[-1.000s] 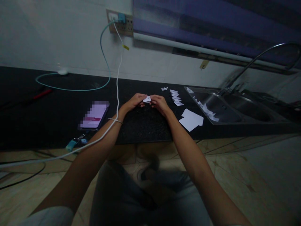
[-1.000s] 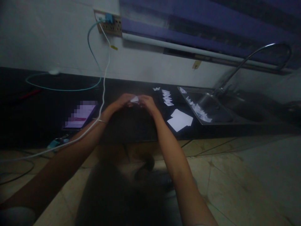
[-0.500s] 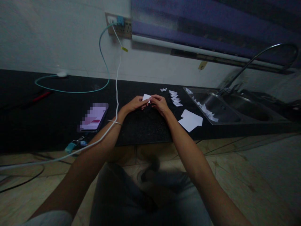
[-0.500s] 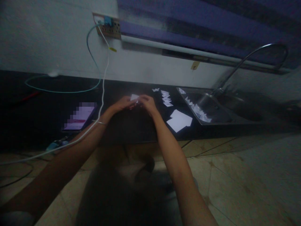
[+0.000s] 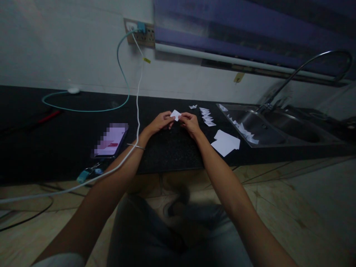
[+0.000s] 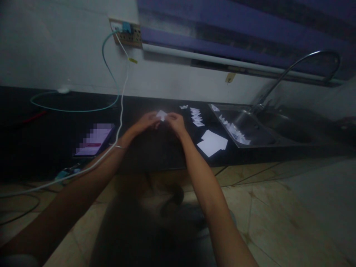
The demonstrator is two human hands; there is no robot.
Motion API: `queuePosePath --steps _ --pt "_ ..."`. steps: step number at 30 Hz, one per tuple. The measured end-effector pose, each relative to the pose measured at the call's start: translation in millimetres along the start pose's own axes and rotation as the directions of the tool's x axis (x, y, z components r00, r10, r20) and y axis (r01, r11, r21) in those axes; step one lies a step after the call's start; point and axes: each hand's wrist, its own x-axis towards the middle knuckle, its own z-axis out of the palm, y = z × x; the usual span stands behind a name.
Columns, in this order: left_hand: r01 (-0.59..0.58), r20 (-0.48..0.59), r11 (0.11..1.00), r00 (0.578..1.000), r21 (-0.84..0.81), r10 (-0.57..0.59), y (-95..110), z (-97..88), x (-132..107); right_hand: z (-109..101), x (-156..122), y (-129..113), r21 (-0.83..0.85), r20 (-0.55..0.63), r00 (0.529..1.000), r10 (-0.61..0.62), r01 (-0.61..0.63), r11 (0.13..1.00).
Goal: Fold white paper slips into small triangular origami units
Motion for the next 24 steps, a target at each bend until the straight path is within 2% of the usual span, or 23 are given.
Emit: queuePosePath --steps 4,7,12,18,24 --pt "-0.035 -0.164 0.998 0.986 -0.056 0.026 -0.5 -2.3 2.0 -1.7 2.6 3.2 0.018 -0.046 0.999 0.005 -0.005 1.0" --pt "-0.05 -0.216 0.999 0.975 -0.018 0.045 2.0 -3.9 1.0 -0.8 2.2 3.3 0.027 -0.037 0.999 -0.011 0.012 1.0" --pt "-0.079 -0.222 0.997 0.972 -0.001 0.076 1.3 -6.4 -0.3 0.2 -0.1 1.3 0.012 0.048 0.995 -0.084 0.084 0.996" --pt "-0.063 -0.256 0.995 0.966 -0.081 0.04 3.7 -8.1 0.4 0.2 -5.8 -5.9 0.055 0.187 0.98 -0.068 0.058 0.997" --pt "-0.014 -0.21 0.989 0.978 -0.149 -0.017 7.3 -5.8 -1.3 -2.3 -4.1 -4.4 0.079 0.196 0.978 -0.066 0.051 0.996"
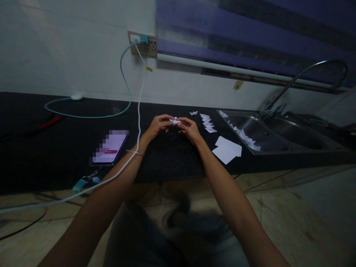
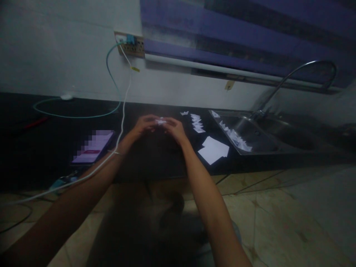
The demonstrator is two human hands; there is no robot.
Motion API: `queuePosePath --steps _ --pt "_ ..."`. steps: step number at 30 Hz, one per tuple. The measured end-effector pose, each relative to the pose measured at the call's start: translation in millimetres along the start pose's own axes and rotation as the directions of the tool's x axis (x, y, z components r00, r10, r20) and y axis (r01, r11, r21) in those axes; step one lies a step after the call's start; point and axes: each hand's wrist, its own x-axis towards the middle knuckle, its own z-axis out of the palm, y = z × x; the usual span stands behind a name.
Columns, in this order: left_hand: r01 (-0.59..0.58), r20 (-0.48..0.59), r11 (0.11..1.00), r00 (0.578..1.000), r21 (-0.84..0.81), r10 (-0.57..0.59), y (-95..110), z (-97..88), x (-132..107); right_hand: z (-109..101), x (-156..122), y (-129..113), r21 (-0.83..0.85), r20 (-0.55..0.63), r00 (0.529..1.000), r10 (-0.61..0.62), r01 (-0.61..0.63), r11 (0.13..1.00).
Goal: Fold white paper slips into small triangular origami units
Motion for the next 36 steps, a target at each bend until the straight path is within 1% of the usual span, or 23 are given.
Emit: queuePosePath --steps 3,6,11,15,19,23,32,36 --pt "-0.015 0.012 1.0 1.0 0.004 0.015 0.9 0.6 -1.5 -1.6 1.3 1.8 -0.002 -0.023 1.0 -0.001 0.001 1.0" --pt "-0.028 0.008 0.998 1.0 0.055 0.028 3.5 1.6 -2.9 -1.7 1.3 1.4 -0.007 -0.038 0.999 -0.016 0.016 1.0" --pt "-0.073 -0.064 0.993 0.995 0.092 0.079 3.8 2.2 -1.2 -1.4 0.0 -1.7 -0.069 -0.079 0.996 -0.038 0.033 0.997" --pt "-0.104 -0.109 0.988 0.987 0.115 0.116 2.2 1.3 -0.4 -2.6 -0.3 -3.2 -0.071 -0.087 0.994 -0.06 0.054 0.996" --pt "-0.096 -0.112 0.989 0.988 0.112 0.108 6.4 2.3 -3.1 -4.1 0.6 -2.3 -0.068 -0.079 0.995 -0.067 0.062 0.996" --pt "-0.096 -0.127 0.984 0.985 0.148 0.115 11.0 4.1 -5.2 -4.6 1.1 -0.9 -0.084 -0.088 0.995 -0.055 0.047 0.995" --pt "-0.084 -0.145 0.978 0.983 0.193 0.113 4.9 4.5 -1.8 -4.9 2.5 3.0 -0.085 -0.079 0.995 -0.06 0.053 0.995" --pt "-0.101 -0.135 0.977 0.983 0.188 0.128 6.8 7.8 -2.2 -5.3 4.8 5.8 -0.128 -0.083 0.991 -0.105 0.094 0.987"
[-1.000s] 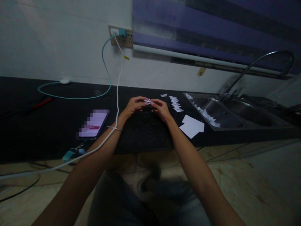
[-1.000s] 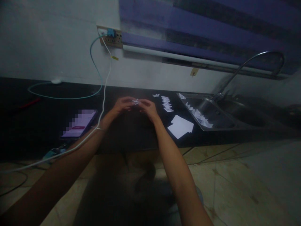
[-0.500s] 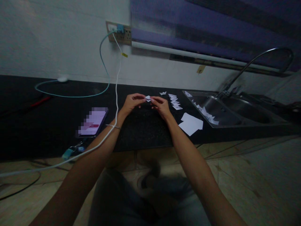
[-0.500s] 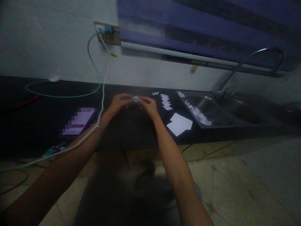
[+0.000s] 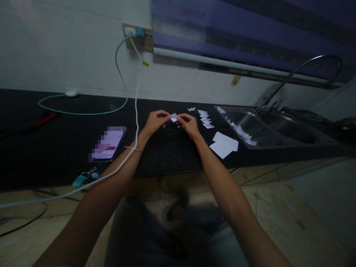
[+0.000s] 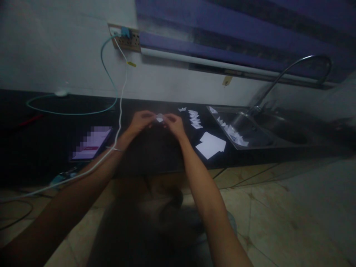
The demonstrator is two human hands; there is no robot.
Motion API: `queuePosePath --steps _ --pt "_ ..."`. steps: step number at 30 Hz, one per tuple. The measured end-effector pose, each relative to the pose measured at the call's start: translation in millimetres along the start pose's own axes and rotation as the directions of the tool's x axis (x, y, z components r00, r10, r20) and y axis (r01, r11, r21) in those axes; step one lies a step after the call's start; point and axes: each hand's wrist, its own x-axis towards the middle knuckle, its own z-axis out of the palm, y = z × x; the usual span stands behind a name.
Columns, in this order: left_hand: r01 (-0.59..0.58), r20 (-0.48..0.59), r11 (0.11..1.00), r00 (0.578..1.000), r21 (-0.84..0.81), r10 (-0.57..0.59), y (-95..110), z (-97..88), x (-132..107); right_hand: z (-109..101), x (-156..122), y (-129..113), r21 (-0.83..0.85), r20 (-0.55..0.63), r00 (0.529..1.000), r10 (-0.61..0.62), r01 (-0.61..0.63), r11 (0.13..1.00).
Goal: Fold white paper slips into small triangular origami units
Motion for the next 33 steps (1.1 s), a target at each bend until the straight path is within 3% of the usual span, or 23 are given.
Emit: queuePosePath --steps 10,13,18,25,30,33 --pt "-0.014 0.037 0.998 0.999 0.061 0.011 -2.3 2.7 -1.2 -0.6 0.0 1.8 -0.063 -0.034 0.998 -0.047 0.045 0.997" --pt "-0.05 0.046 0.995 0.998 0.086 0.046 -8.3 2.5 0.9 -1.2 2.2 5.3 -0.077 -0.053 0.998 -0.041 0.036 0.996" --pt "-0.172 -0.026 0.979 0.984 0.106 0.176 -22.5 2.3 7.8 -0.9 4.9 10.4 -0.075 -0.03 0.998 -0.054 0.052 0.996" --pt "-0.161 -0.007 0.983 0.987 0.084 0.162 -28.8 0.1 10.1 0.3 3.6 6.9 -0.028 -0.034 0.997 -0.066 0.065 0.997" --pt "-0.081 0.13 0.99 0.989 0.117 0.066 -30.9 0.6 8.0 -1.9 5.0 8.9 -0.082 -0.042 0.998 -0.043 0.039 0.996" --pt "-0.092 0.191 0.981 0.98 0.173 0.058 -31.0 1.1 7.4 -2.0 5.6 9.8 -0.101 -0.024 0.998 -0.058 0.055 0.993"
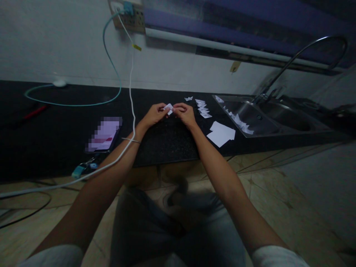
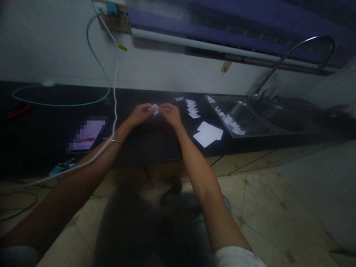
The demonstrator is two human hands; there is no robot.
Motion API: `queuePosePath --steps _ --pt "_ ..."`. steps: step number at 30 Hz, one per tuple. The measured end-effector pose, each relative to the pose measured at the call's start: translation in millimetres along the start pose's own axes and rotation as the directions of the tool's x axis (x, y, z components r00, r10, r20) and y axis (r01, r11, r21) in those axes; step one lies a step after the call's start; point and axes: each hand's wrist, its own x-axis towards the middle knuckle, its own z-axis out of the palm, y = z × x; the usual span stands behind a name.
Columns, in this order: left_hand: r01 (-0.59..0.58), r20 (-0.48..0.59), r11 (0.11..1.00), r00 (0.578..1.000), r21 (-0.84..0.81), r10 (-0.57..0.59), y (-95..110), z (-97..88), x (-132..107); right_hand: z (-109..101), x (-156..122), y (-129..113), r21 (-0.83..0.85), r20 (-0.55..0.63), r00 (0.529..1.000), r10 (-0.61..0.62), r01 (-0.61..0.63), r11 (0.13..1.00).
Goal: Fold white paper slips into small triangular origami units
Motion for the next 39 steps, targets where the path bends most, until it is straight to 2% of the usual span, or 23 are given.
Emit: queuePosePath --steps 8,18,24,30,35,39 --pt "-0.066 -0.005 0.997 0.998 0.025 0.066 12.3 -0.3 -3.5 2.3 -2.5 -4.0 0.007 -0.004 1.0 0.031 -0.031 1.0" --pt "-0.026 0.03 0.999 0.999 -0.037 0.027 9.7 -7.7 -4.7 0.9 0.2 2.3 -0.02 -0.02 1.0 0.019 -0.019 1.0" --pt "0.026 0.072 0.995 0.997 -0.092 -0.019 23.5 -4.6 -7.4 -0.2 0.9 1.5 0.008 -0.044 0.998 0.053 -0.052 0.999" --pt "0.029 0.096 0.999 0.995 -0.044 -0.025 23.7 -6.3 -8.2 -2.6 3.1 3.9 -0.037 -0.09 0.996 0.017 -0.021 0.999" --pt "-0.011 0.057 1.0 0.998 0.011 0.01 21.7 -7.1 -8.1 -0.6 1.8 4.2 -0.057 -0.131 0.991 0.012 -0.019 0.998" --pt "0.083 0.086 0.993 0.993 -0.08 -0.076 18.5 -5.4 -6.0 0.0 -0.3 2.1 -0.004 -0.059 0.995 0.086 -0.086 0.996"
